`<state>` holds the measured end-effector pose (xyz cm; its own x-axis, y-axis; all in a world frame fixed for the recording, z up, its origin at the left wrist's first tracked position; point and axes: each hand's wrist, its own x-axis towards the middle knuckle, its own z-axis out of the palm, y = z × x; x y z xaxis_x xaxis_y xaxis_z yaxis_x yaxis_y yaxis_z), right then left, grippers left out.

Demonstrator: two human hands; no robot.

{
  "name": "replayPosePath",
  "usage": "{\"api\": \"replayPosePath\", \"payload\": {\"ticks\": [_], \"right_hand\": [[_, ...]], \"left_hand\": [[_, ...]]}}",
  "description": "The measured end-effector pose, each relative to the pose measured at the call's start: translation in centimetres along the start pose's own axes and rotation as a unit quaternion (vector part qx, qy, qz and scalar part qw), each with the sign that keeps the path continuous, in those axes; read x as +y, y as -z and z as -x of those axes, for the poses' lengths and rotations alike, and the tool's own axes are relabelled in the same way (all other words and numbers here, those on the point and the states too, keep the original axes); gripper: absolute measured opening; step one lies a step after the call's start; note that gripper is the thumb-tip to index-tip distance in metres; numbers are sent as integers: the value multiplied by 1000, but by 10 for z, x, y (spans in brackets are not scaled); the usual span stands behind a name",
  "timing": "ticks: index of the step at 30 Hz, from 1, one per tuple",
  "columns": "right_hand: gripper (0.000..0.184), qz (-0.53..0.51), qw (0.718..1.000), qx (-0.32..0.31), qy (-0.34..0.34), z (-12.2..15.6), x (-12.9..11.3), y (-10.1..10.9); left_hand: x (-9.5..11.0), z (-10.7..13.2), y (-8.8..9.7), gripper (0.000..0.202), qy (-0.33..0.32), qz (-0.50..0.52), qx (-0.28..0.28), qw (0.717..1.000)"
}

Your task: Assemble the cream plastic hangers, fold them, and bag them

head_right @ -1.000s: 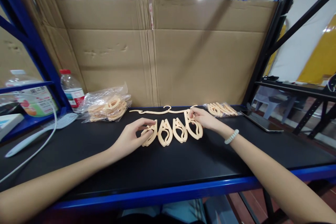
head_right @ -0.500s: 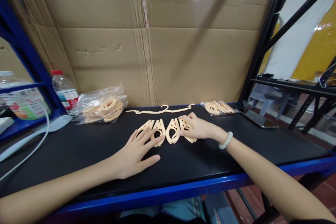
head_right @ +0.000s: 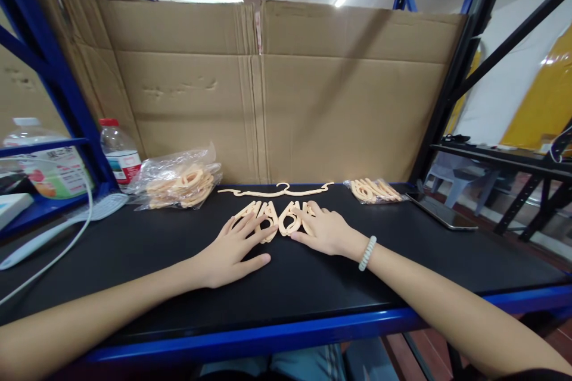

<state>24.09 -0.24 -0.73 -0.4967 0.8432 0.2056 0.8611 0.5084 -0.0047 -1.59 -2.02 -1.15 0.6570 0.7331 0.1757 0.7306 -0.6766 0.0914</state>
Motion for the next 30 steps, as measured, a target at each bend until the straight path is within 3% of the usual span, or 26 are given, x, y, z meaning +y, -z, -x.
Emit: {"api": "replayPosePath", "payload": {"ticks": [7, 13, 15, 17, 21, 25, 30], "right_hand": [[68, 17, 1000, -20, -12, -2, 0, 2], [70, 0, 1000, -1, -21, -1, 4, 1], [64, -46, 998, 35, -36, -2, 10, 1], [55, -102, 987, 110, -62, -6, 19, 2], [43, -153, 956, 230, -97, -17, 46, 1], [40, -188, 950, 225, -110, -25, 70, -9], [32, -230, 944, 206, -116, -28, 76, -20]], "left_hand": [[-1, 0, -1, 59, 1, -9, -1, 1000], [0, -3, -2, 54, 6, 17, 50, 999], [-5, -6, 2, 48, 5, 36, 103, 994], [-17, -11, 7, 38, 1, 65, 163, 984], [-56, -19, 13, 33, 37, 110, 229, 966], [-89, -22, 9, 46, 76, 96, 206, 971], [-91, -20, 5, 47, 94, 40, 158, 982]]}}
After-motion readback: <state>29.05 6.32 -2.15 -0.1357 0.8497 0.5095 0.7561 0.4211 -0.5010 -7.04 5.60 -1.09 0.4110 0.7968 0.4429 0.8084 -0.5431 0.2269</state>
